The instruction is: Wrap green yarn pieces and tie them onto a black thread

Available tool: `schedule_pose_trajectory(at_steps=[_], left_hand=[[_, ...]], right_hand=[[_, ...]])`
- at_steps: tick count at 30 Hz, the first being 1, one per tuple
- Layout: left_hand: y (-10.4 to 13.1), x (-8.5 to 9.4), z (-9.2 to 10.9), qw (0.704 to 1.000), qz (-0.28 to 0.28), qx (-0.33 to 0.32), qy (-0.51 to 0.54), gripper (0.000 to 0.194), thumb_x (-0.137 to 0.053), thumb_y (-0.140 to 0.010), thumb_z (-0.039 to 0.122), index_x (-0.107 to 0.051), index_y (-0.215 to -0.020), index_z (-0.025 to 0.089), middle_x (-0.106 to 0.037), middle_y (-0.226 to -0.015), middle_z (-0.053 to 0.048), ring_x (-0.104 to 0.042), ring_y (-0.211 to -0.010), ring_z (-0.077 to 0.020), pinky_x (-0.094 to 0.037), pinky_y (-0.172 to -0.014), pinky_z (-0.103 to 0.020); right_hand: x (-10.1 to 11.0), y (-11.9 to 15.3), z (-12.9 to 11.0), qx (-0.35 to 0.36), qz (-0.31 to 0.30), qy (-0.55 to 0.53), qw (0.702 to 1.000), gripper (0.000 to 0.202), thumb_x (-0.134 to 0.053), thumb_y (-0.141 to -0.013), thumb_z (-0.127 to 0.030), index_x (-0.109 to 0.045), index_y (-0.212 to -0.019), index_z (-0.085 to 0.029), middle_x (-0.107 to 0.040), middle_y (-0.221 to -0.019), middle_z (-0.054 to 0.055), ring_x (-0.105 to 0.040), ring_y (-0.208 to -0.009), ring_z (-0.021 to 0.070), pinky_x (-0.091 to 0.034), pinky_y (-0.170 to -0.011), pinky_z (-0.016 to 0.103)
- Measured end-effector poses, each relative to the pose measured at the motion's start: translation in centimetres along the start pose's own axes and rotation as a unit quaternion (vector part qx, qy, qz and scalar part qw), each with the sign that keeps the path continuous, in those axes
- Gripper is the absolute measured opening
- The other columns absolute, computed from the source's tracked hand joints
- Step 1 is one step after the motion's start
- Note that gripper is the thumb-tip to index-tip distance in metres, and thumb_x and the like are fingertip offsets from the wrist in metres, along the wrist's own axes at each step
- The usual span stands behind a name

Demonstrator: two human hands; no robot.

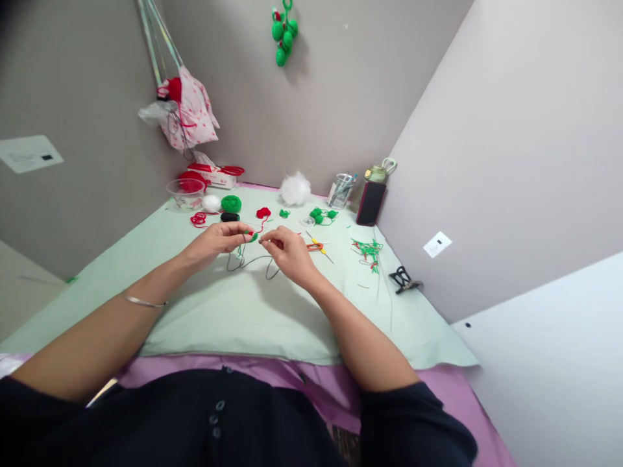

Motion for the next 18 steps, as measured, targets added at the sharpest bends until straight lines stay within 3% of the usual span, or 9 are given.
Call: schedule_pose_trajectory(at_steps=[7,18], left_hand=[[0.02,-0.06,0.28,0.999,-0.008,0.024,0.042,0.032,-0.072,-0.076,0.038,-0.071,-0.098,0.015,-0.034,-0.059,0.005,-0.024,-0.053,-0.0077,-0.015,-0.051,-0.025],[-0.14,0.07,0.01,1.0,0.011,0.008,0.015,0.03,-0.071,-0.075,0.038,-0.071,-0.096,0.017,-0.041,-0.06,0.005,-0.029,-0.054,-0.008,-0.02,-0.052,-0.023]], right_hand=[[0.33,-0.13,0.11,-0.008,-0.037,-0.038,0.999,0.02,-0.058,-0.085,-0.024,-0.074,-0.096,-0.018,-0.056,-0.077,0.001,-0.046,-0.067,0.0119,-0.036,-0.065,0.028],[0.29,-0.01,0.07,-0.052,-0.076,-0.065,0.994,0.03,-0.055,-0.084,-0.026,-0.075,-0.104,-0.016,-0.063,-0.087,0.003,-0.048,-0.071,0.0118,-0.038,-0.067,0.028]])
Point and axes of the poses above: each hand's wrist, its own y-axis away from the middle knuckle, its own x-axis out of the back of the hand, z = x × y, the point moved 4 cm from there along -y, towards the middle knuckle
